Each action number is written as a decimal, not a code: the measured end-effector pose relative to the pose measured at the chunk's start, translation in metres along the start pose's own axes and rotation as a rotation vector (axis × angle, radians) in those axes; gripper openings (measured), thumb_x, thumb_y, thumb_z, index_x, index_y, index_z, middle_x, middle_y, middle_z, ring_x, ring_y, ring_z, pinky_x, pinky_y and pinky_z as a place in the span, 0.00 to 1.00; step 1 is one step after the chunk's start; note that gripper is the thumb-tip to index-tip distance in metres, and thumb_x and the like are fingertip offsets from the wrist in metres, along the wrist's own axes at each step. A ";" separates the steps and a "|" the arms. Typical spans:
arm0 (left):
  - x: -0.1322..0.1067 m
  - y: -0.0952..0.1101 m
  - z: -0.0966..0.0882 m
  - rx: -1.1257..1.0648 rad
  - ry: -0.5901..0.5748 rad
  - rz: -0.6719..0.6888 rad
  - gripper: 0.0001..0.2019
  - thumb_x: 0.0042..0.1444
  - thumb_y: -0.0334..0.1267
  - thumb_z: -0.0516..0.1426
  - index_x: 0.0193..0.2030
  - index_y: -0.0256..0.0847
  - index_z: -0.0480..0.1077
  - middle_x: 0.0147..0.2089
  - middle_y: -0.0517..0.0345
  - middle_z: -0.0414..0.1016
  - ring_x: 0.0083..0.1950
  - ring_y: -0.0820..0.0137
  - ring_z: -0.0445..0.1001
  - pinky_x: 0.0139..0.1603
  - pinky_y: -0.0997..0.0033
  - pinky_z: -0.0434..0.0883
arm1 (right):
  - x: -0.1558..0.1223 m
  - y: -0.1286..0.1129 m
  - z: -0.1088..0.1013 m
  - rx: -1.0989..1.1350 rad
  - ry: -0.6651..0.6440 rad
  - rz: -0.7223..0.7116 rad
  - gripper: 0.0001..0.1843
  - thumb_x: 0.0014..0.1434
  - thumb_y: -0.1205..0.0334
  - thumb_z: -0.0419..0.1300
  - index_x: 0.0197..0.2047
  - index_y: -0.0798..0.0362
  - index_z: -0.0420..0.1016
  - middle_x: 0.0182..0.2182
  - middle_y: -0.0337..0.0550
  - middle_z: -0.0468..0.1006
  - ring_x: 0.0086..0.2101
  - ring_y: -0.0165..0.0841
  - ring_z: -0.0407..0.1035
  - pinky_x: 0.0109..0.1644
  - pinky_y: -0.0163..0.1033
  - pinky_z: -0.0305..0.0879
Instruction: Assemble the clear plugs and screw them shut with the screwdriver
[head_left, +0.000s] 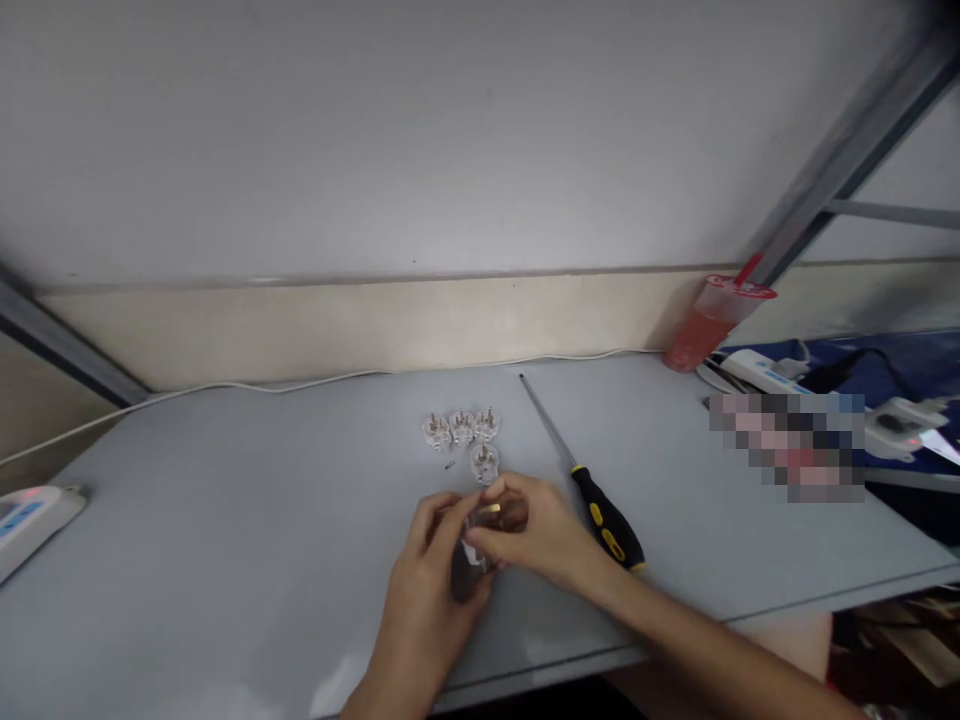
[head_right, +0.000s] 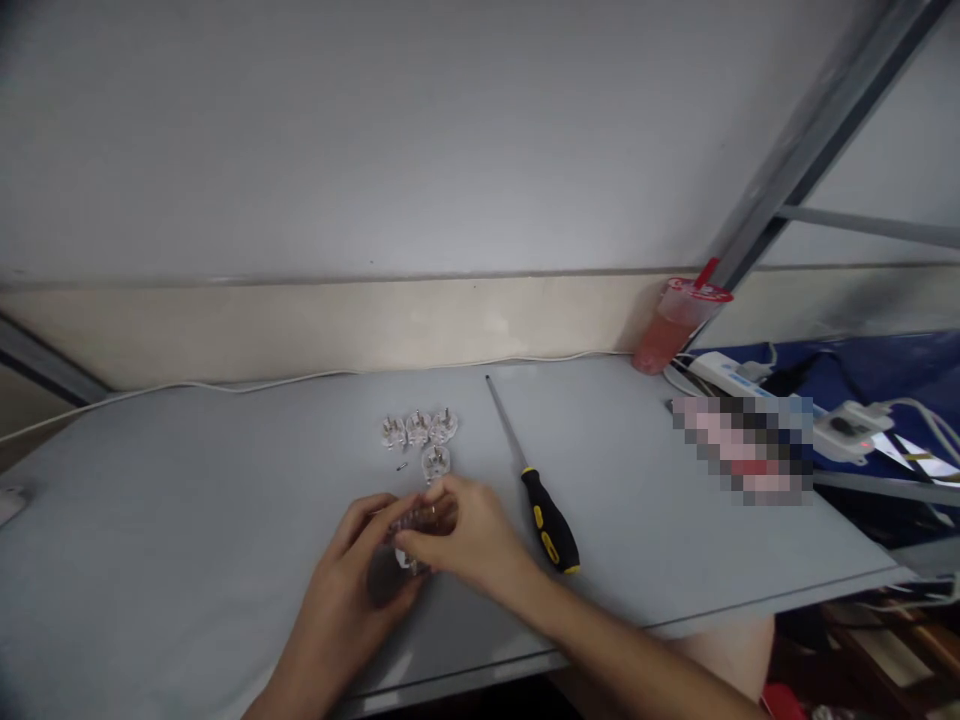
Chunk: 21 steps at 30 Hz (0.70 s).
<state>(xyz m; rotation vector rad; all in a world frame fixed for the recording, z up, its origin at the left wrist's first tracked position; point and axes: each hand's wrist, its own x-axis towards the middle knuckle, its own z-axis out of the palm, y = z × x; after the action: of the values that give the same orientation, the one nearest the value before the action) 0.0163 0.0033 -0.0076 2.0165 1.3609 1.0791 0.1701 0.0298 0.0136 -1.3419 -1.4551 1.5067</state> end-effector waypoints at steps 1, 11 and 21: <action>0.002 -0.001 -0.002 -0.027 -0.002 -0.003 0.30 0.44 0.23 0.60 0.55 0.49 0.68 0.51 0.55 0.69 0.50 0.61 0.75 0.49 0.57 0.77 | 0.002 0.000 -0.001 0.050 -0.024 0.026 0.17 0.46 0.58 0.65 0.36 0.54 0.65 0.28 0.38 0.75 0.26 0.27 0.70 0.28 0.33 0.69; 0.004 -0.014 -0.001 -0.354 -0.040 -0.209 0.28 0.42 0.24 0.63 0.52 0.47 0.71 0.50 0.55 0.73 0.45 0.64 0.79 0.42 0.62 0.80 | 0.013 0.004 -0.001 0.234 -0.023 0.183 0.25 0.41 0.54 0.70 0.38 0.57 0.67 0.25 0.35 0.71 0.20 0.25 0.68 0.26 0.35 0.72; 0.009 -0.031 -0.014 0.113 -0.029 -0.138 0.35 0.42 0.25 0.64 0.59 0.48 0.67 0.59 0.47 0.72 0.59 0.48 0.69 0.56 0.38 0.67 | 0.013 0.004 -0.011 0.413 -0.029 0.216 0.23 0.49 0.55 0.64 0.46 0.57 0.70 0.35 0.43 0.75 0.24 0.25 0.71 0.31 0.35 0.73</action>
<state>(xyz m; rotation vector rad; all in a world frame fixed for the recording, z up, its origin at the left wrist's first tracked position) -0.0099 0.0228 -0.0192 1.9756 1.5525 0.9279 0.1776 0.0446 0.0078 -1.2514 -0.9632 1.8488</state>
